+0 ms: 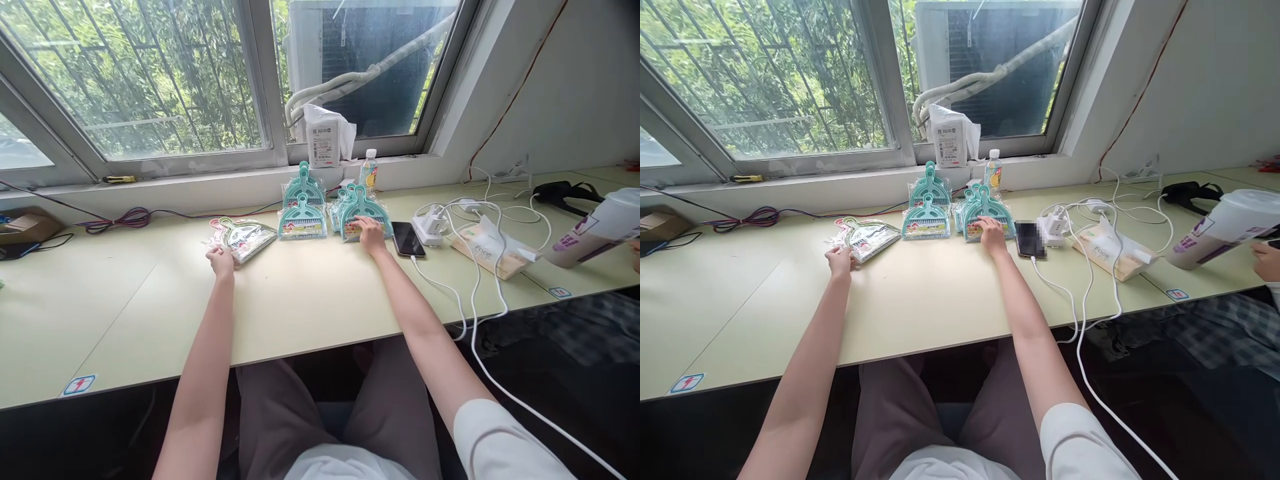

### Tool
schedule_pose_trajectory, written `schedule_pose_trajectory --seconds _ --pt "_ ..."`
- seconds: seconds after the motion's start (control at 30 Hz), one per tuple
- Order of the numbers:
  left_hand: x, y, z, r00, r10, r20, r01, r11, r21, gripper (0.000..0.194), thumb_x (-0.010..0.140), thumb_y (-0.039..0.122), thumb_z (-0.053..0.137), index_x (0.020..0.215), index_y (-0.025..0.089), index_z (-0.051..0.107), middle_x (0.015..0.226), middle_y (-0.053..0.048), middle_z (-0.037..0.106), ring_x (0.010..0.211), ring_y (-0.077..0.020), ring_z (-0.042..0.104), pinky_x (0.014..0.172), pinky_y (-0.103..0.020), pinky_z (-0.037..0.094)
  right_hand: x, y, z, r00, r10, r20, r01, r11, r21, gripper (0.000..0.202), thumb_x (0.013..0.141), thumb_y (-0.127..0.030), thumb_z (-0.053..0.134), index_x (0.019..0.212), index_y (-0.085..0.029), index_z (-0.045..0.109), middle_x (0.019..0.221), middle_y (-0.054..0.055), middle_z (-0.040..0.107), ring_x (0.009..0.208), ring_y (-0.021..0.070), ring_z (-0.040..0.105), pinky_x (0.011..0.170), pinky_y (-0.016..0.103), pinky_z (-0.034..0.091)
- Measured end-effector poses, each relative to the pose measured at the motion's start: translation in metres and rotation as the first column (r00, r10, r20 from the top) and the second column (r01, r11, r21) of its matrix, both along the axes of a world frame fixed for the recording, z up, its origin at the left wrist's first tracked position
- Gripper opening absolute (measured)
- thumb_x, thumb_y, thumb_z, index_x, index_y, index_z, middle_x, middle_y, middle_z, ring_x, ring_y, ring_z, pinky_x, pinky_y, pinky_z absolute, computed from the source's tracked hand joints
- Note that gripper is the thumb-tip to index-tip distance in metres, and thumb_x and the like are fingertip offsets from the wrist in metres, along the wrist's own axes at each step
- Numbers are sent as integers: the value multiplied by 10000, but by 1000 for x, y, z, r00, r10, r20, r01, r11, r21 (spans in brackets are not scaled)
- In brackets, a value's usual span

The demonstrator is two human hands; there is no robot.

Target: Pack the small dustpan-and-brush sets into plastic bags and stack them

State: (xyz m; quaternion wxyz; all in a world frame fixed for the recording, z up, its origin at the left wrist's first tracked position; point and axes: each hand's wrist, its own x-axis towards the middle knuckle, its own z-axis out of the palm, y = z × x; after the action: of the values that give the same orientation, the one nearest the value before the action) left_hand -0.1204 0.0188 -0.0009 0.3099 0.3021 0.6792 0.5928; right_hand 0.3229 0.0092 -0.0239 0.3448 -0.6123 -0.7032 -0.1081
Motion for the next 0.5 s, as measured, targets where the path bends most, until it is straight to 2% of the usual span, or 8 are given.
schedule_pose_trajectory --seconds 0.13,0.27,0.4,0.5 --pt "0 -1 2 999 -4 40 3 999 35 570 705 74 671 1203 178 413 955 -52 606 592 -122 627 656 -272 546 -3 -2 0 1000 -4 -5 4 1000 12 494 793 -11 341 1108 -205 669 1317 53 594 1226 251 498 1004 448 395" --pt "2 -1 2 996 -61 59 57 997 56 612 603 -4 706 1165 135 506 949 -63 613 680 -159 664 670 -297 576 -3 -6 -2 1000 6 7 -6 1000 9 503 803 -18 325 1139 -197 653 1323 63 587 1234 253 491 981 459 419" --pt "5 0 -2 994 -93 -66 95 995 34 647 597 47 749 1190 136 507 926 -70 622 712 -191 669 688 -349 582 -3 -12 -4 999 -6 39 5 999 34 474 829 -45 340 1179 -187 627 1329 78 574 1273 254 455 1008 457 409" --pt "11 0 -6 987 -90 -135 97 994 44 710 578 97 798 1205 160 471 989 -83 607 872 -216 664 776 -348 563 -5 -17 -2 998 -39 48 34 994 102 442 864 -71 337 1187 -193 613 1318 87 571 1278 257 448 1012 451 397"
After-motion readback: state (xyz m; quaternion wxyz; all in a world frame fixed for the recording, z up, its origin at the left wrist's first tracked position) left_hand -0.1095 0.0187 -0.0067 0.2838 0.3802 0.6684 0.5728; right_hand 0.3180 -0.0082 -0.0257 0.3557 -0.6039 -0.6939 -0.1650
